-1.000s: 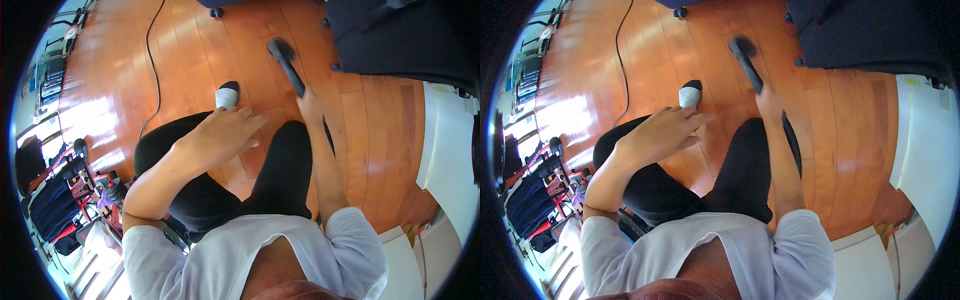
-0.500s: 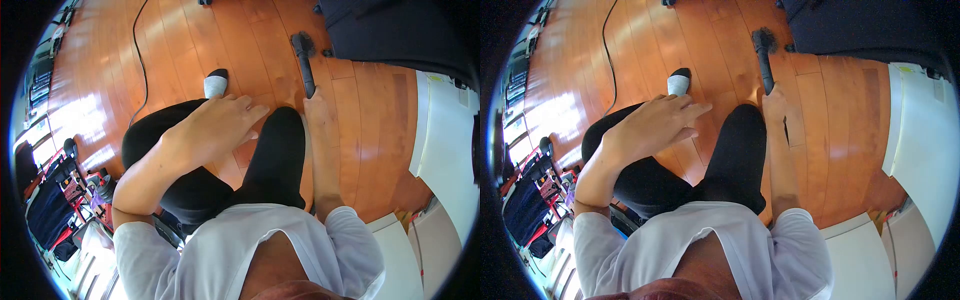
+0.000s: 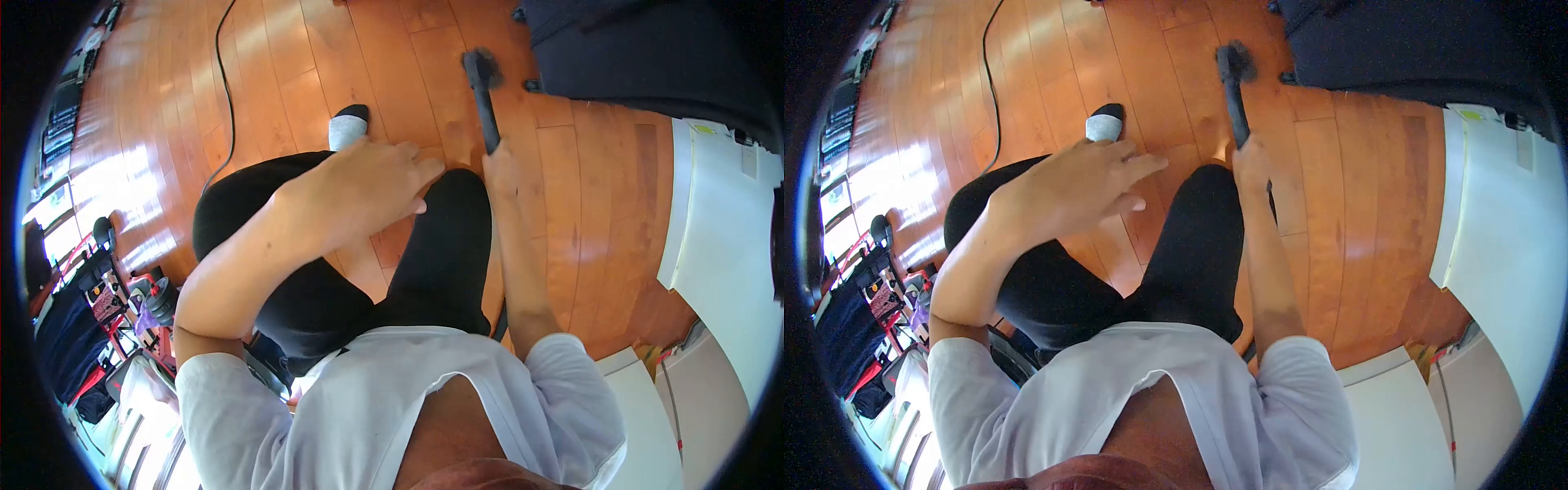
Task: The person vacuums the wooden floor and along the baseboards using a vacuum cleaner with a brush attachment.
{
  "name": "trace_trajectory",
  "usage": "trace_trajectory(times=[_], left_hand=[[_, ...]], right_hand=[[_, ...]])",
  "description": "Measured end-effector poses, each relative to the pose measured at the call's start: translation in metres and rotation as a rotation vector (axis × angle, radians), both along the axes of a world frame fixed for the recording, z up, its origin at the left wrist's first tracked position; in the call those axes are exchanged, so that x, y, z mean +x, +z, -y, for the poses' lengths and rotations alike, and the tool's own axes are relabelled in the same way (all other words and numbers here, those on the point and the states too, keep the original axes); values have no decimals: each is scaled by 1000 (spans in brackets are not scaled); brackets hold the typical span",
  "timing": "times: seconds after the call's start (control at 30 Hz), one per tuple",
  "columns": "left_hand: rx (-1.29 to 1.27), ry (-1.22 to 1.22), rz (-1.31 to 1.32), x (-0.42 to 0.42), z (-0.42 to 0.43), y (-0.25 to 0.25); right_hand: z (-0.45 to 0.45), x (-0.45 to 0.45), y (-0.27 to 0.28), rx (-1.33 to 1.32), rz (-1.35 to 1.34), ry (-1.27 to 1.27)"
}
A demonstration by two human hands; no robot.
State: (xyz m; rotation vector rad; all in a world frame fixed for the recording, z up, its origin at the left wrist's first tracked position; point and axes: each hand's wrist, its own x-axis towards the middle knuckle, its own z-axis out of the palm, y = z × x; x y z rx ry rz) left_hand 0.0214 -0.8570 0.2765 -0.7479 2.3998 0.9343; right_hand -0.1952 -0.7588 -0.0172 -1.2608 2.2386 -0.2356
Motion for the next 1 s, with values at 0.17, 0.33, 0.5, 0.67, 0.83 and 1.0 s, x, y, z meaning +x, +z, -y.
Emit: trace_trajectory(times=[0.17,0.33,0.5,0.67,0.83,1.0], left_hand=[[-58,29,14,3,2,-8],[-69,62,-102,20,-6,2],[-76,-17,-42,14,-6,15],[-51,-99,-65,-4,8,18],[22,-106,-272,-36,43,10],[33,-77,-363,-62,144,-2]], right_hand=[[-28,-3,-7,-66,-68,32],[-154,-9,15,83,-60,-65],[-83,-7,29,126,21,-113],[114,1,-14,20,42,-67],[219,-6,-5,-71,112,-64],[99,-38,-2,38,112,-201]])
